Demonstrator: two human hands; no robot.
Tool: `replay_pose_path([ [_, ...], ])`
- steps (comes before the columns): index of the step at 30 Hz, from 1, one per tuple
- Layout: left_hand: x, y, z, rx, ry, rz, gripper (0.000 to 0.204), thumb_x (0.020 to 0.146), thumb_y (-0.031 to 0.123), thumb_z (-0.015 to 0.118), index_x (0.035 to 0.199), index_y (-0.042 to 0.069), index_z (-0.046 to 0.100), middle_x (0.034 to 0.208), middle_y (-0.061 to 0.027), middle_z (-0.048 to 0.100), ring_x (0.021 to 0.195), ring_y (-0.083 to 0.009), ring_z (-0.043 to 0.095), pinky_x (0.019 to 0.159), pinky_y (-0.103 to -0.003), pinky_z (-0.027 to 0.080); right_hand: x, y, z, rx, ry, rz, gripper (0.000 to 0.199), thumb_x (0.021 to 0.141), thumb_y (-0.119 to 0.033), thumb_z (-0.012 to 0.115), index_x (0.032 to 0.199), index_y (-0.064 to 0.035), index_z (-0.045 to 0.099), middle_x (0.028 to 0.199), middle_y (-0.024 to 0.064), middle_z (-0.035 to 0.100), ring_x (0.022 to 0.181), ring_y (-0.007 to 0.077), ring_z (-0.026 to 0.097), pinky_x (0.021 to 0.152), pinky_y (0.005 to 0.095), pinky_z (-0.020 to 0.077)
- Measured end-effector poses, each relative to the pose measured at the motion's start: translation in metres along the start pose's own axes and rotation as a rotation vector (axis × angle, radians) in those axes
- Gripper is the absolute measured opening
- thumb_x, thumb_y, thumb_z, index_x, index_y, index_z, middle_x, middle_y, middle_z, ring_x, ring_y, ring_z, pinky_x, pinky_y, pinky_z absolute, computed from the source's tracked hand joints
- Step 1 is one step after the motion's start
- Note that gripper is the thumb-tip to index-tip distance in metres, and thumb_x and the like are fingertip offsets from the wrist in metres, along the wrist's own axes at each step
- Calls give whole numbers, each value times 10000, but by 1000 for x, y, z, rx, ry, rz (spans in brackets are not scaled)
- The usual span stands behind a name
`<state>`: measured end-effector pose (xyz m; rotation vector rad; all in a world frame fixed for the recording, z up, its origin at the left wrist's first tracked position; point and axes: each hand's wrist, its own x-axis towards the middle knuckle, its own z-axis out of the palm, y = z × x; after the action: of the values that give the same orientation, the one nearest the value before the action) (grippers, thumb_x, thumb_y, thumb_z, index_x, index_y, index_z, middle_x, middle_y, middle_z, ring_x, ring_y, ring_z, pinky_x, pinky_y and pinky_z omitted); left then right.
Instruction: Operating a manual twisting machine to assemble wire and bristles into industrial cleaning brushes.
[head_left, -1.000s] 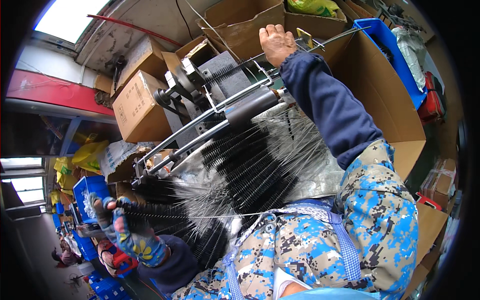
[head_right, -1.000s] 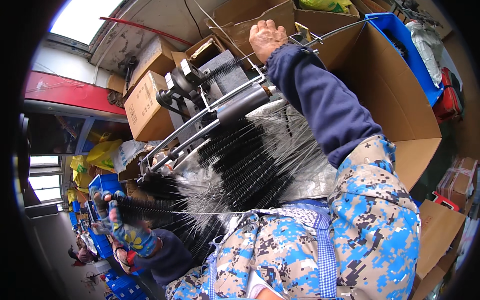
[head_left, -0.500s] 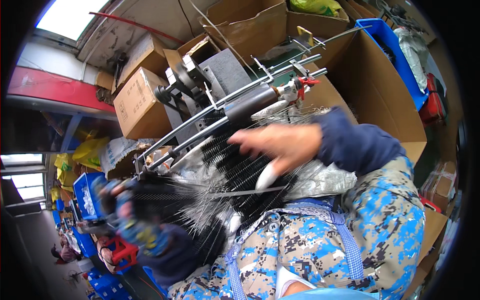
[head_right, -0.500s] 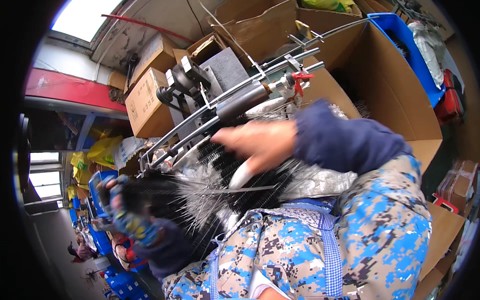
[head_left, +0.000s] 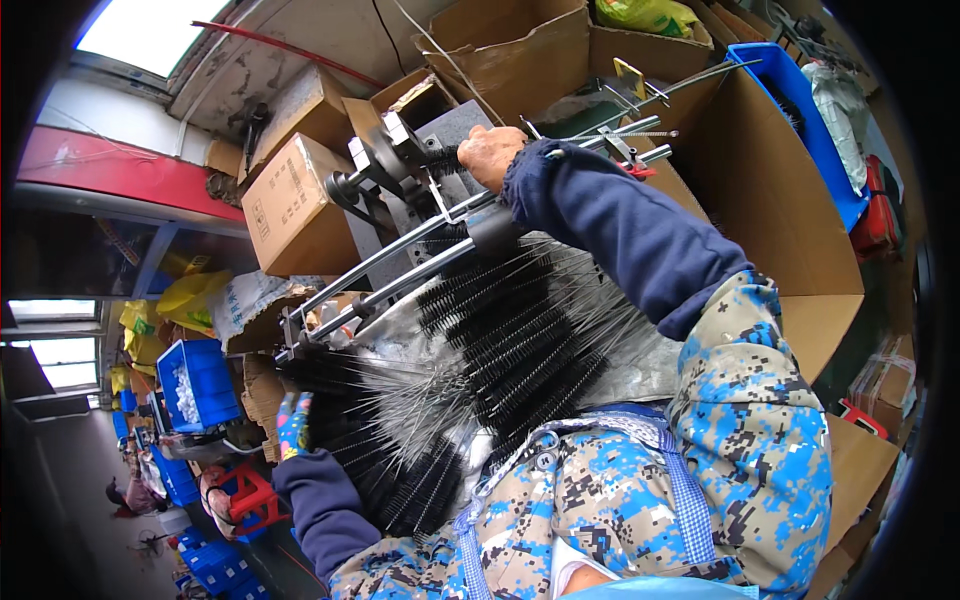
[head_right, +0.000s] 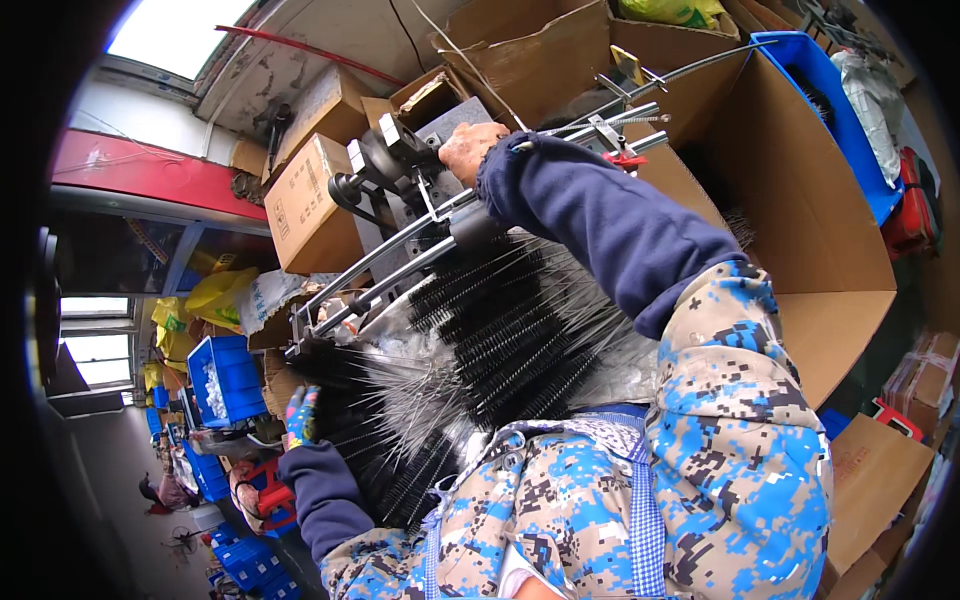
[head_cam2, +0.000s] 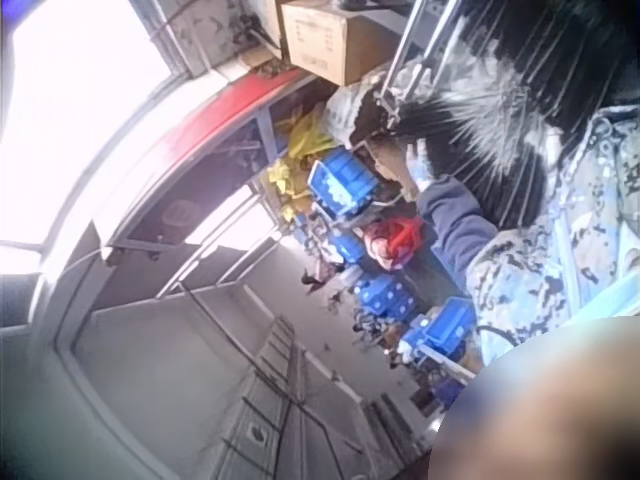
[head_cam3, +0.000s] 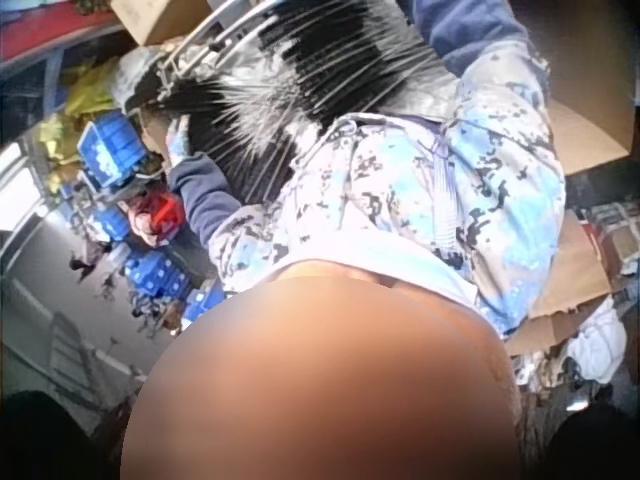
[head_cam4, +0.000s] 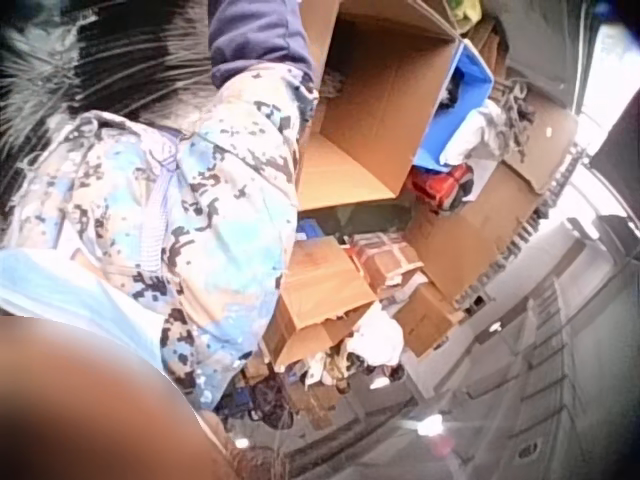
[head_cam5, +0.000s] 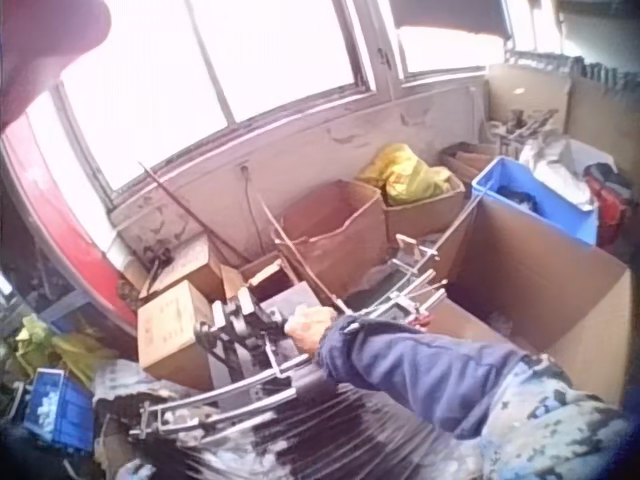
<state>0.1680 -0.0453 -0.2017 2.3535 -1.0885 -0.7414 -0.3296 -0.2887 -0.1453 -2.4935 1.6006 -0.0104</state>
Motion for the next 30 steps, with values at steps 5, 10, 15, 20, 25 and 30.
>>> replay_pose_path([
  [5,9,20,4,164,12,72,466,691,89,725,1112,-31,563,987,-97,618,867,-156,573,779,-274,460,-6,11,5,3,-32,61,266,787,-43,530,1035,-58,627,1080,183,565,971,337,598,774,400,501],
  [10,6,14,-10,-29,201,256,483,701,0,670,1164,-8,534,958,-52,588,768,-127,533,728,-245,461,-6,9,10,19,47,13,234,781,-45,534,994,-50,630,1071,181,566,953,332,605,768,395,501],
  [15,-30,61,-2,-753,61,-83,469,750,118,645,1197,43,520,983,-61,605,709,-132,541,620,-247,459,-10,12,11,-26,50,45,220,785,-45,522,982,-42,621,1054,182,569,934,336,609,762,395,502],
  [20,-63,99,16,-651,-149,-135,507,782,53,577,1270,64,442,1013,-62,619,661,-100,548,495,-222,446,-8,12,12,-14,92,-74,202,784,-55,522,958,-38,623,1034,186,571,916,337,614,747,397,506],
  [25,-65,117,17,-631,94,230,481,750,-57,565,1221,5,487,975,-72,614,789,-106,588,569,-184,471,-18,16,9,-19,124,36,187,782,-61,518,935,-37,622,1013,187,571,873,339,626,722,405,508],
  [30,-103,145,-16,-593,161,562,484,761,-96,540,1232,1,487,1004,-92,598,879,-121,569,793,-210,451,-14,11,8,1,150,-14,184,787,-60,507,932,-41,620,1007,190,570,860,341,627,717,409,509],
])
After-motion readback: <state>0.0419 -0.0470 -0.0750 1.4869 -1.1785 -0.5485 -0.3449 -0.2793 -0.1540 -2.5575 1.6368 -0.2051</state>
